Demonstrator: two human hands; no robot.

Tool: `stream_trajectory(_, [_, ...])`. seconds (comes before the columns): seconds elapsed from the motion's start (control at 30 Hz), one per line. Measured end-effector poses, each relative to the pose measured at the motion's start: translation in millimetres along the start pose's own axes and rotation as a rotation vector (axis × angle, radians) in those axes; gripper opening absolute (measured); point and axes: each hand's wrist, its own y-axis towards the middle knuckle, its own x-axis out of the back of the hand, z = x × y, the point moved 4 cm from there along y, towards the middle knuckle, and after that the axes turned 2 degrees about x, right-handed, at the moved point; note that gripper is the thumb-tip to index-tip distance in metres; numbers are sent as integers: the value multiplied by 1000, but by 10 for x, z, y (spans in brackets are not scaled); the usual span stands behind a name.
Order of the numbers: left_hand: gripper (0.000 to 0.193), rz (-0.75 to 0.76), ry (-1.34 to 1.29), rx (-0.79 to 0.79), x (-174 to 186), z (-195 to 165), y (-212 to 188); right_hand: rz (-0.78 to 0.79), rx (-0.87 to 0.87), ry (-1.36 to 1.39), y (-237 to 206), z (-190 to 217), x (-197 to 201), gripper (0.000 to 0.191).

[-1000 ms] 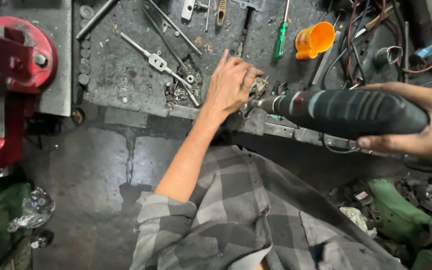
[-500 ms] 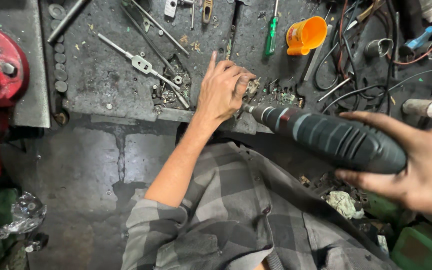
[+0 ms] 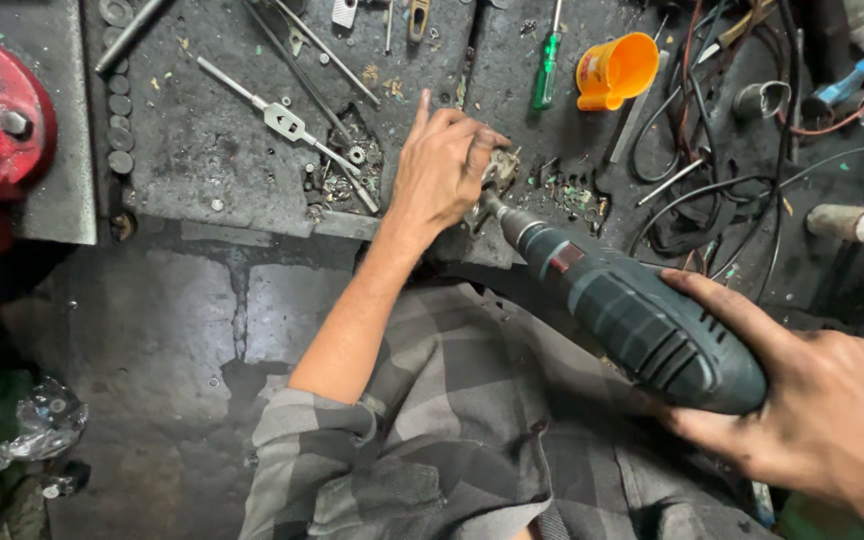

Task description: The person works at a cluttered repair workbench, first handling a small engine piston and plugging in a power drill, then holding a motorcycle engine cylinder head steady while running the drill against its bore and surfaces, repositioning the part repeatedly to work different areas.

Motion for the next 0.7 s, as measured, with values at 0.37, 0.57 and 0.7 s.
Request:
stream_trajectory(0.37, [56,-7,2,5,13,-25,12,144,20,-294,-140,121,-188,125])
stream_trajectory(0.57, [57,13,35,6,-12,-3,52,86,125,-222,-163,133,-321,132])
stream_trajectory(0.7, [59,5,45,-20,-25,-1,51,33,188,-171,-155,91,-381,132])
